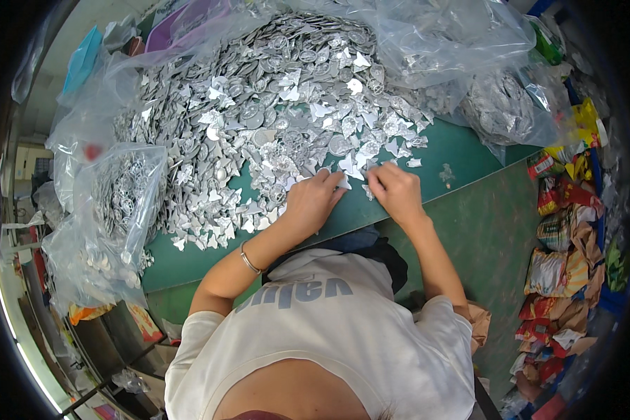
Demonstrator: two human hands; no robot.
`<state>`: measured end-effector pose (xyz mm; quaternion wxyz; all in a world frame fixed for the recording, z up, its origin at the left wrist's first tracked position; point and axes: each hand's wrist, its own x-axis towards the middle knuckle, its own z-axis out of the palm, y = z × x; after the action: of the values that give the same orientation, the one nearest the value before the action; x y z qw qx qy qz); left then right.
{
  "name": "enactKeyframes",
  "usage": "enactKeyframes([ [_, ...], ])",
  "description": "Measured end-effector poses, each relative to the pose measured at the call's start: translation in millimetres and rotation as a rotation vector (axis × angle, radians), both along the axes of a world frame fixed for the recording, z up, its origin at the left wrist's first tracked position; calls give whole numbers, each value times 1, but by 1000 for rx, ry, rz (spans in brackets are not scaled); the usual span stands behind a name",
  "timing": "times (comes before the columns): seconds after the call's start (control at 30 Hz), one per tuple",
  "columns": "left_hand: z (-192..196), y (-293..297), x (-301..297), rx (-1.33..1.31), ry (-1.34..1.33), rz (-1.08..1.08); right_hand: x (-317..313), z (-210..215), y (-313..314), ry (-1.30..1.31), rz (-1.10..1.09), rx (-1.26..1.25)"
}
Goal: The person sorts small silver butterfly-shaped decorative items from a large pile on a green workbench, picking them up and grouping them by hand.
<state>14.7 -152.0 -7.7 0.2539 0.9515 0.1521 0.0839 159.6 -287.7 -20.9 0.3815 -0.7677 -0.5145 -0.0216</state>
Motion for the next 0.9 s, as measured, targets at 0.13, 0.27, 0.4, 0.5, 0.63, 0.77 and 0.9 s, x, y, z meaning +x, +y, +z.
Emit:
enactKeyframes([
  [0.13,-19,7,6,-10,-226,12,12,-1,-11,1318,-18,410],
  [0.27,-5,26,8,-1158,-216,205,7,33,2,1703,-120,534],
  [0.4,9,29,13,-1936,-281,339,9,6,1,536,-109,26],
  [0.5,13,26,20,-1689,-155,391,-10,14,13,193,-280,-263],
  [0.63,6,19,28,-519,-151,161,-3,12,10,425,-203,-75],
  [0.77,10,9,37,-123,-4,136,27,0,-10,1313,-11,254],
  [0.9,5,10,42,-80,8,123,11,17,1,859,-108,103],
])
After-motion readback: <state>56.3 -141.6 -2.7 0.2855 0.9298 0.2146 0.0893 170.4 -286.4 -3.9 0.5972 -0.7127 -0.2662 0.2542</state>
